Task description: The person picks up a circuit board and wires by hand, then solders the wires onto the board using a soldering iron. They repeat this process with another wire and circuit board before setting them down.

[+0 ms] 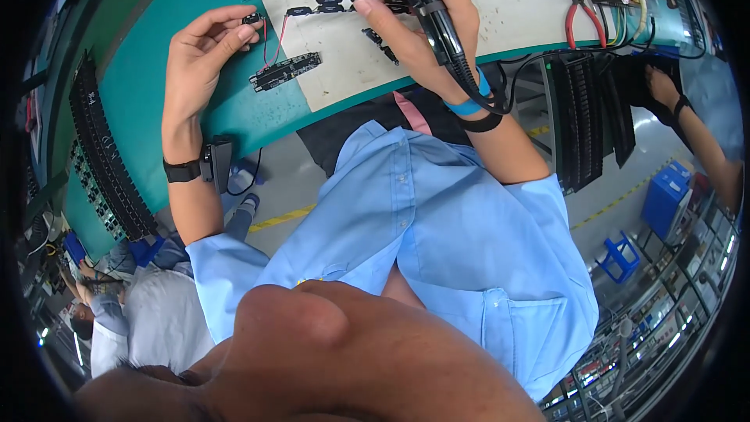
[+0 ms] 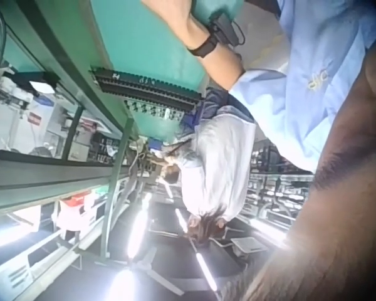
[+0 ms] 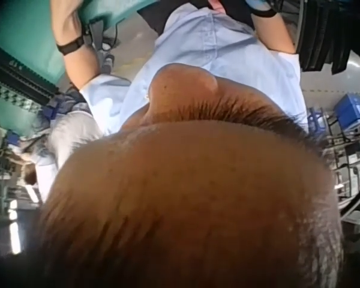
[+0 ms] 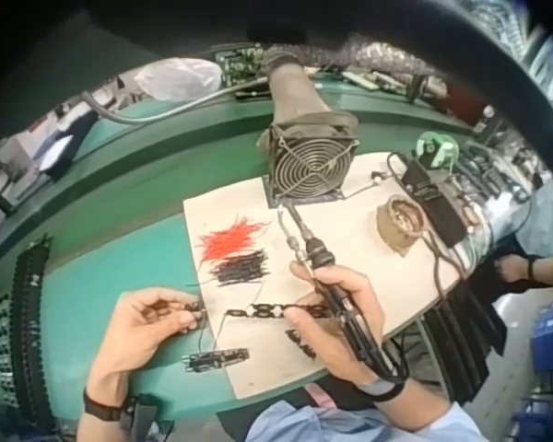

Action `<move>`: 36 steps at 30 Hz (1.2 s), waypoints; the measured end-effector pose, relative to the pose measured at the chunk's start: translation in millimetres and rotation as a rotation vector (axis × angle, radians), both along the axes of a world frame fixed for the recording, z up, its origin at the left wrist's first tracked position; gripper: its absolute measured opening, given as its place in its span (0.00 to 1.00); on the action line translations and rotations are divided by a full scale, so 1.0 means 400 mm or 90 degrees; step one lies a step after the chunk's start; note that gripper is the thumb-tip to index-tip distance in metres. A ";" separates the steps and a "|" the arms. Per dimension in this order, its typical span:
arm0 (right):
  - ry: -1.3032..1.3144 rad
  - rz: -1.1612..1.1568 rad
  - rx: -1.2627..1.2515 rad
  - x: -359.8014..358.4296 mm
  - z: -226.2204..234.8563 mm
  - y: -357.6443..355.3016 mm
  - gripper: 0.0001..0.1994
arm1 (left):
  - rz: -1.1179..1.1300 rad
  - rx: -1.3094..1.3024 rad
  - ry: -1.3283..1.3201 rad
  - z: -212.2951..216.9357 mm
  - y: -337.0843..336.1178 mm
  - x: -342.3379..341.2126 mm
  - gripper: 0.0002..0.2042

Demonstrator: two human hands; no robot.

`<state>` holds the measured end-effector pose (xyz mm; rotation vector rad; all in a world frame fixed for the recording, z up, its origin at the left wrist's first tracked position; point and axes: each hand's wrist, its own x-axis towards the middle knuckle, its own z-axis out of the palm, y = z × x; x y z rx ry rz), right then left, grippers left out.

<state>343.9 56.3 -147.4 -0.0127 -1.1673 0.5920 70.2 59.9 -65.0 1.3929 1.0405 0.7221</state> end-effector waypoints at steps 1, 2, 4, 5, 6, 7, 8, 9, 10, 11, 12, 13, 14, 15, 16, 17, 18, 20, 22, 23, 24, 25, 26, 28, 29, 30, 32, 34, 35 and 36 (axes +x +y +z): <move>-0.024 -0.010 -0.002 0.005 -0.003 -0.002 0.28 | 0.004 -0.005 -0.007 0.001 -0.001 0.004 0.13; -0.048 -0.020 -0.004 0.009 -0.004 -0.003 0.28 | 0.007 -0.009 -0.015 0.002 -0.001 0.008 0.13; -0.058 -0.028 -0.006 0.017 -0.006 -0.002 0.27 | 0.000 -0.006 -0.021 0.004 -0.003 0.015 0.13; -0.066 -0.032 -0.007 0.021 -0.004 -0.001 0.27 | -0.004 -0.002 -0.025 0.005 -0.004 0.018 0.13; -0.074 -0.037 -0.008 0.022 -0.004 -0.002 0.27 | -0.008 0.002 -0.028 0.005 -0.005 0.019 0.13; -0.073 -0.039 -0.009 0.024 -0.005 -0.006 0.27 | -0.011 0.000 -0.028 0.005 -0.005 0.020 0.13; -0.073 -0.023 -0.026 0.027 -0.006 -0.010 0.27 | -0.015 0.004 -0.024 0.004 -0.004 0.021 0.13; -0.073 -0.007 -0.042 0.030 -0.008 -0.014 0.27 | -0.019 0.008 -0.021 0.003 -0.004 0.021 0.13; -0.073 0.010 -0.059 0.032 -0.009 -0.017 0.27 | -0.022 0.012 -0.018 0.002 -0.004 0.022 0.13; -0.072 0.009 -0.059 0.032 -0.008 -0.018 0.27 | -0.022 0.012 -0.017 0.001 -0.003 0.022 0.13; -0.069 0.011 -0.065 0.032 -0.007 -0.019 0.27 | -0.021 0.013 -0.015 -0.001 -0.003 0.022 0.13; -0.067 0.012 -0.071 0.032 -0.006 -0.020 0.26 | -0.019 0.015 -0.013 -0.002 -0.003 0.022 0.12; -0.064 0.014 -0.076 0.033 -0.006 -0.020 0.26 | -0.017 0.017 -0.011 -0.003 -0.003 0.022 0.12; -0.063 0.014 -0.076 0.033 -0.008 -0.020 0.26 | -0.018 0.017 -0.011 -0.002 -0.002 0.023 0.12; -0.066 0.014 -0.077 0.034 -0.009 -0.021 0.26 | -0.018 0.015 -0.013 -0.001 -0.003 0.024 0.12; -0.070 0.015 -0.078 0.035 -0.010 -0.021 0.26 | -0.018 0.014 -0.015 0.001 -0.003 0.024 0.12; -0.073 0.015 -0.079 0.035 -0.011 -0.022 0.26 | -0.018 0.013 -0.017 0.003 -0.004 0.025 0.12; -0.071 0.020 -0.076 0.036 -0.013 -0.023 0.26 | -0.015 0.014 -0.016 0.007 -0.007 0.030 0.12; -0.070 0.029 -0.070 0.039 -0.013 -0.023 0.26 | -0.011 0.015 -0.015 0.010 -0.008 0.037 0.12; -0.068 0.033 -0.070 0.041 0.003 -0.035 0.26 | -0.007 0.015 -0.013 0.009 -0.010 0.035 0.12; -0.182 -0.039 -0.170 0.054 0.032 -0.064 0.26 | -0.009 0.015 -0.014 0.008 -0.011 0.033 0.12; -0.296 -0.112 -0.269 0.068 0.065 -0.093 0.25 | -0.011 0.015 -0.016 0.007 -0.011 0.031 0.12; -0.410 -0.189 -0.368 0.079 0.081 -0.109 0.24 | -0.016 0.015 -0.019 0.007 -0.010 0.032 0.12; -0.404 -0.181 -0.370 0.084 0.081 -0.114 0.24 | -0.016 0.015 -0.015 0.008 -0.009 0.032 0.12; -0.399 -0.173 -0.372 0.085 0.079 -0.115 0.23 | -0.017 0.014 -0.014 0.008 -0.010 0.031 0.12; -0.394 -0.166 -0.375 0.084 0.079 -0.115 0.23 | -0.018 0.013 -0.012 0.009 -0.011 0.030 0.12; -0.393 -0.173 -0.376 0.082 0.080 -0.117 0.23 | -0.017 0.010 -0.014 0.010 -0.010 0.033 0.12; -0.391 -0.190 -0.380 0.081 0.081 -0.118 0.23 | -0.016 0.005 -0.018 0.011 -0.009 0.035 0.13; -0.391 -0.190 -0.380 0.081 0.080 -0.118 0.23 | -0.016 0.005 -0.018 0.011 -0.008 0.035 0.13; -0.383 -0.185 -0.389 0.080 0.079 -0.119 0.22 | -0.014 0.004 -0.018 0.011 -0.009 0.035 0.13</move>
